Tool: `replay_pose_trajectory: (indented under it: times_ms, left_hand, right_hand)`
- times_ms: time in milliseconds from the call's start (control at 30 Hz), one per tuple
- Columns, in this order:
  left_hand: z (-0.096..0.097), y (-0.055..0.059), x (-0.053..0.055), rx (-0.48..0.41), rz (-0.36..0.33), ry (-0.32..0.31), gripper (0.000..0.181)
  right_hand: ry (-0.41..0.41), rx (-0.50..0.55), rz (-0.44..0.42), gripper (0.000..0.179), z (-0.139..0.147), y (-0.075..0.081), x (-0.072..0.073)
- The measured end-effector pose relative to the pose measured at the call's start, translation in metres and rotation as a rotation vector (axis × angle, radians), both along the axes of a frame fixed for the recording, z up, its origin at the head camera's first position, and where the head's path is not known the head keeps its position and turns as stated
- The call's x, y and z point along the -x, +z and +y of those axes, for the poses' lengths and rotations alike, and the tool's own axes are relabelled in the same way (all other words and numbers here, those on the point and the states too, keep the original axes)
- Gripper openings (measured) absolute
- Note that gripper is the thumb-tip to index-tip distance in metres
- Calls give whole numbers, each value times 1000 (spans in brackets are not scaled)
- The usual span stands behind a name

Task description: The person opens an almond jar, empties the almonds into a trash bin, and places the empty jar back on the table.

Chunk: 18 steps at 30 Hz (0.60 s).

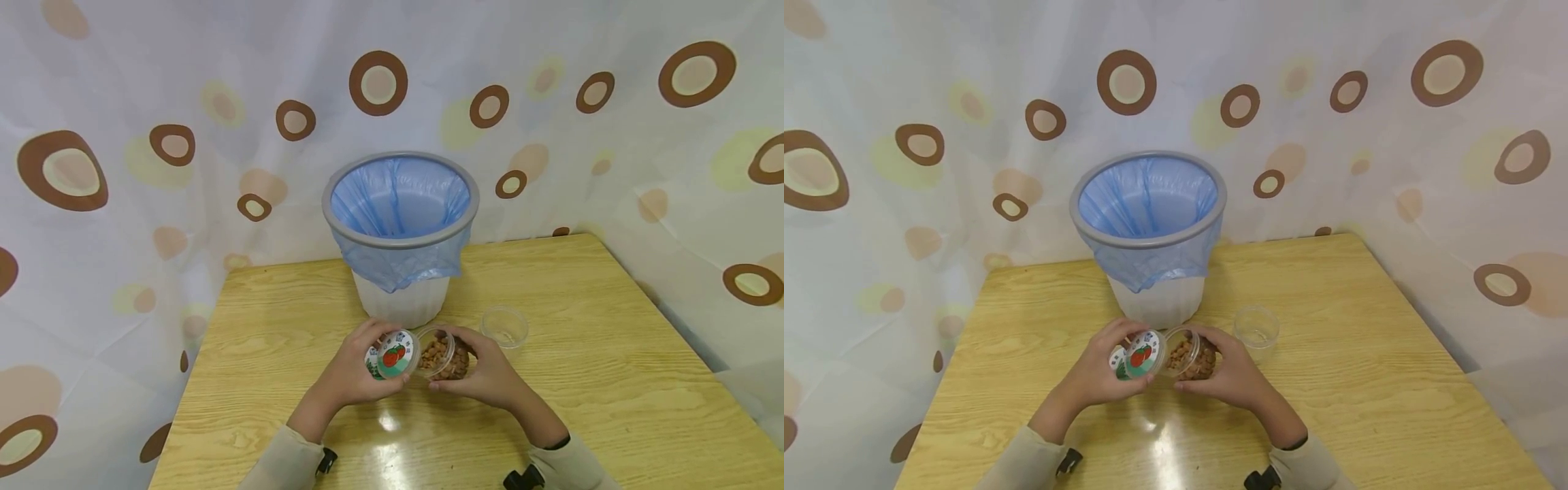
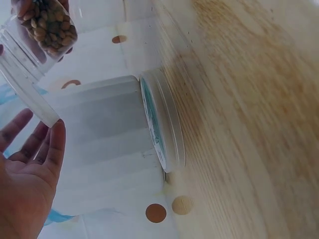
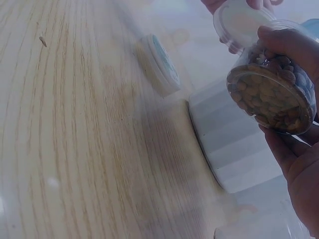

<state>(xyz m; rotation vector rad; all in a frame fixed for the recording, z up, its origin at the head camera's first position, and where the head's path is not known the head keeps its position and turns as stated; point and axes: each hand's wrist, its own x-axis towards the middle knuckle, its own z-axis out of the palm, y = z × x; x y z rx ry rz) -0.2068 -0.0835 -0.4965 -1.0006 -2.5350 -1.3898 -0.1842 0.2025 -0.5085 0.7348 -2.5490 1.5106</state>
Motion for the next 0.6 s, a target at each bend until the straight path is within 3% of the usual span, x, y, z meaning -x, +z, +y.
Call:
replay_pose_trajectory:
  times_ms: [600]
  left_hand:
    - [-6,-12,7,37,21,22,63]
  right_hand:
    - [0,-1,-10,85,0,-5,-3]
